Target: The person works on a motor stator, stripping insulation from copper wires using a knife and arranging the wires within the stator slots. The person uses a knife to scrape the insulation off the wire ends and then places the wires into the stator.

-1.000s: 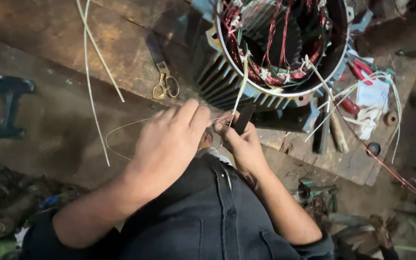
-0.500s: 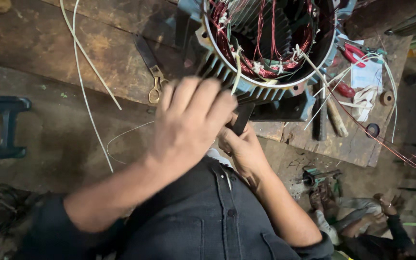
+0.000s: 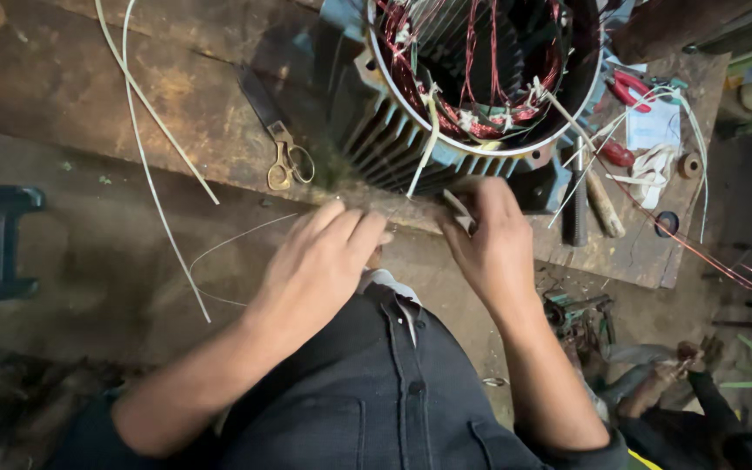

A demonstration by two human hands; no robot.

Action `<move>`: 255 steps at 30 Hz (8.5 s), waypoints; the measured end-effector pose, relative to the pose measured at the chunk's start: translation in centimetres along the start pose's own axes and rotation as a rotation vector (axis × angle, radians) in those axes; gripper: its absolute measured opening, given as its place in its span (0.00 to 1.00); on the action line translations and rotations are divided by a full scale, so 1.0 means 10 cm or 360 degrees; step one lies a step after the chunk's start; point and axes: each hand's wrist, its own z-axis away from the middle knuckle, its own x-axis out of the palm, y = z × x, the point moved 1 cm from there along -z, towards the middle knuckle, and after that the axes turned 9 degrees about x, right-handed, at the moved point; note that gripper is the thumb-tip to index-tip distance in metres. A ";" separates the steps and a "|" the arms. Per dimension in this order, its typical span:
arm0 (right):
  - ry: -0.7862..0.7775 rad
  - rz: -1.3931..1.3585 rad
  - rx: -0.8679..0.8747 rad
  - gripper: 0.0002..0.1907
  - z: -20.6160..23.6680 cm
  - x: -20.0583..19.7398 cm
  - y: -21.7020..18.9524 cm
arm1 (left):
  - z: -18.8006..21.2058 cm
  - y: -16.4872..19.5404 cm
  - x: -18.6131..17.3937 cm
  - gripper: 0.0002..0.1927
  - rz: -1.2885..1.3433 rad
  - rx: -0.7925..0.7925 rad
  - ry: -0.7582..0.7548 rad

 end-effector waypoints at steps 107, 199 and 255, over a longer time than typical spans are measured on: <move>-0.0217 -0.0166 -0.0365 0.10 0.14 0.58 -0.34 | 0.48 0.01 -0.23 0.17 -0.0377 -0.0055 -0.0008; -0.0155 -0.0218 -0.0197 0.09 0.10 0.54 -0.49 | 0.41 -0.09 -0.22 0.13 -0.0696 0.0039 -0.0387; 0.0066 0.0314 -0.0171 0.07 0.16 0.23 -0.67 | 0.42 -0.03 0.13 0.15 -0.0365 -0.0113 0.0122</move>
